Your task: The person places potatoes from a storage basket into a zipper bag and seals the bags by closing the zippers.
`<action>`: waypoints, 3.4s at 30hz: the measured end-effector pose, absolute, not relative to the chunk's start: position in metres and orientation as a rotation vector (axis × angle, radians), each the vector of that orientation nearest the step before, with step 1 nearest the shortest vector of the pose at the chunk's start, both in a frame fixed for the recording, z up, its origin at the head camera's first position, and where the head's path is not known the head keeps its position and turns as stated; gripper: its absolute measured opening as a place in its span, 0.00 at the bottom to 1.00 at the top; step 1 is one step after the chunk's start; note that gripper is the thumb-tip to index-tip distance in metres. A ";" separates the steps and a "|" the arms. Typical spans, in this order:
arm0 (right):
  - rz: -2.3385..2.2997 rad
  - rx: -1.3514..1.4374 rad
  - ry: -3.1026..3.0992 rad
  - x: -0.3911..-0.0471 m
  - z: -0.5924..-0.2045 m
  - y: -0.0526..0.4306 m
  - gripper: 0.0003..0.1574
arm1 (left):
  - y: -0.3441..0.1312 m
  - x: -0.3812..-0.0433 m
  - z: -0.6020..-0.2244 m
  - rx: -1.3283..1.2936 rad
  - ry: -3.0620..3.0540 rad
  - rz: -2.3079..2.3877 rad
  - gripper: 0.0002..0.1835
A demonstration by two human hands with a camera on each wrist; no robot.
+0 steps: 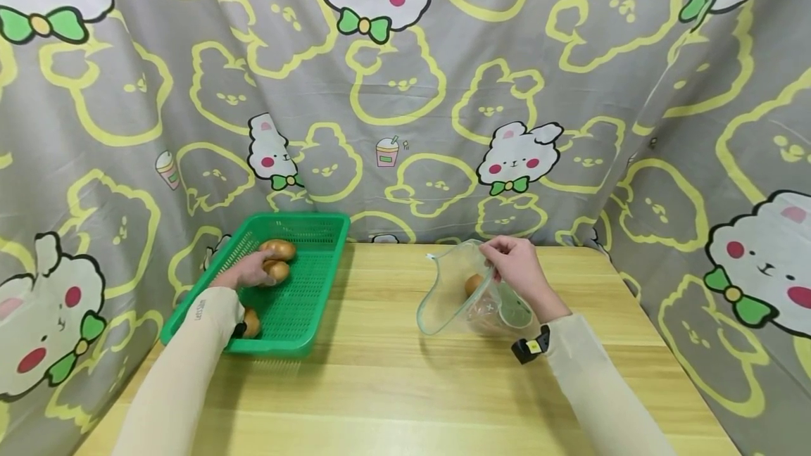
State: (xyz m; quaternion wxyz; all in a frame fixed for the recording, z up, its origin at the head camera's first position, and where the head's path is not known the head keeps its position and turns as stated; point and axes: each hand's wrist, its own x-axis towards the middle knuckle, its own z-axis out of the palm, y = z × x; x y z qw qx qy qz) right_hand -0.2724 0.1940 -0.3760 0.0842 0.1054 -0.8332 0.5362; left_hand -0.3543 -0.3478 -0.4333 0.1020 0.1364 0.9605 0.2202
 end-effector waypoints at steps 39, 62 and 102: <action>1.613 0.305 -2.473 -0.269 -0.374 0.196 0.18 | -0.322 -0.356 -0.440 0.564 2.732 0.648 0.41; 1.618 0.329 -2.473 -0.272 -0.376 0.194 0.20 | -0.301 -0.353 -0.408 0.450 2.801 1.039 0.41; 1.605 0.333 -2.464 -0.268 -0.375 0.199 0.20 | -0.179 -0.308 -0.355 0.802 2.714 1.303 0.36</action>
